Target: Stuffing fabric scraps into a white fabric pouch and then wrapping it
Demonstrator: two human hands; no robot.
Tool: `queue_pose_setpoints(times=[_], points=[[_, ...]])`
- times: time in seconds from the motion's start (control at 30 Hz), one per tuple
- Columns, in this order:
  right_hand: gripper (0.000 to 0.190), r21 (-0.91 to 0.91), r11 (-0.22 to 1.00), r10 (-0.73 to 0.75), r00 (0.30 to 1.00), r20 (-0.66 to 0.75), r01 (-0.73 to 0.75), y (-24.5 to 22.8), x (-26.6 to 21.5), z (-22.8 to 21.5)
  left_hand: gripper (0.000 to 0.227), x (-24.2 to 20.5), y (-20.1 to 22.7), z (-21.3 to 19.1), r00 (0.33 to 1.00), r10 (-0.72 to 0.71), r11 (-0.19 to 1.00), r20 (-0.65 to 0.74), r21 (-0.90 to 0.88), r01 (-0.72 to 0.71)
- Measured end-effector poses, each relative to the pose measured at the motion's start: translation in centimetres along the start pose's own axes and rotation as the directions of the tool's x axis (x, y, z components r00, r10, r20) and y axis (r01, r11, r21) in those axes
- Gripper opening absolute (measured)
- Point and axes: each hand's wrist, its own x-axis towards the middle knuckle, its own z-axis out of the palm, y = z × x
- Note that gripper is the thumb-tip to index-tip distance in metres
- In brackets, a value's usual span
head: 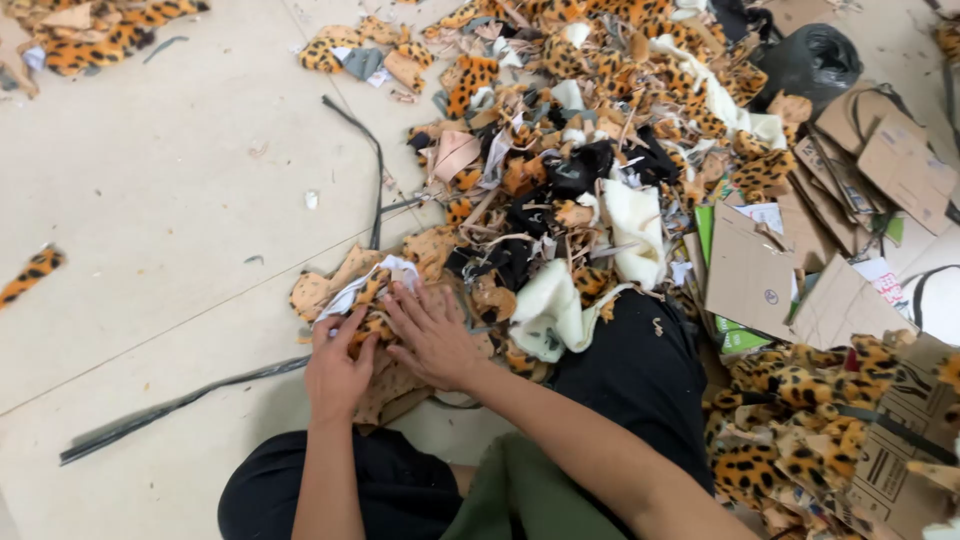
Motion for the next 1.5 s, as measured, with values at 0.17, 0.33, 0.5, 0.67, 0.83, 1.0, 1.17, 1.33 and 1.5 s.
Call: queue_pose_setpoints(times=[0.17,0.33,0.5,0.67,0.83,1.0,1.17,1.33,1.5], points=[[0.078,-0.129,0.991,0.038,0.999,-0.02,-0.04,5.7,-0.7,-7.7,0.034,-0.8,1.7,-1.0,0.974,0.131,0.989,-0.184,-0.05,-0.142],[0.061,-0.161,0.956,0.252,0.967,0.025,-0.245,14.1,-4.6,-10.8,0.023,-1.1,3.6,1.5,0.938,0.277,0.961,-0.208,0.052,-0.273],[0.05,0.125,0.813,0.563,0.822,0.087,-0.569,17.0,-6.1,-9.3,0.022,-2.3,10.3,7.1,0.984,0.171,0.938,-0.055,-0.296,-0.18],[0.055,0.178,0.762,0.626,0.778,0.042,-0.623,17.6,-6.0,-7.6,0.067,-1.2,18.7,7.8,0.952,-0.22,0.839,0.215,-0.456,0.297],[0.049,0.185,0.783,0.609,0.792,-0.04,-0.593,17.8,-5.6,-8.3,0.089,0.4,21.0,8.9,0.895,-0.35,0.816,0.279,-0.378,0.437],[0.023,0.168,0.792,0.61,0.772,-0.179,-0.587,20.9,-6.4,-6.7,0.021,2.2,12.9,17.9,0.844,-0.437,0.631,0.312,-0.562,0.535],[0.026,0.195,0.733,0.679,0.683,-0.269,-0.652,20.6,-5.8,-9.2,0.035,1.1,19.3,4.1,0.807,-0.47,0.51,0.359,-0.635,0.58],[0.03,0.194,0.718,0.695,0.671,-0.258,-0.668,17.0,-4.9,-9.9,0.034,0.8,17.2,-1.5,0.823,-0.482,0.468,0.301,-0.706,0.532],[0.056,0.149,0.956,0.287,0.91,-0.3,-0.252,10.1,-3.4,-9.9,0.026,1.1,12.3,-2.7,0.889,-0.451,0.677,0.083,-0.617,0.401]])
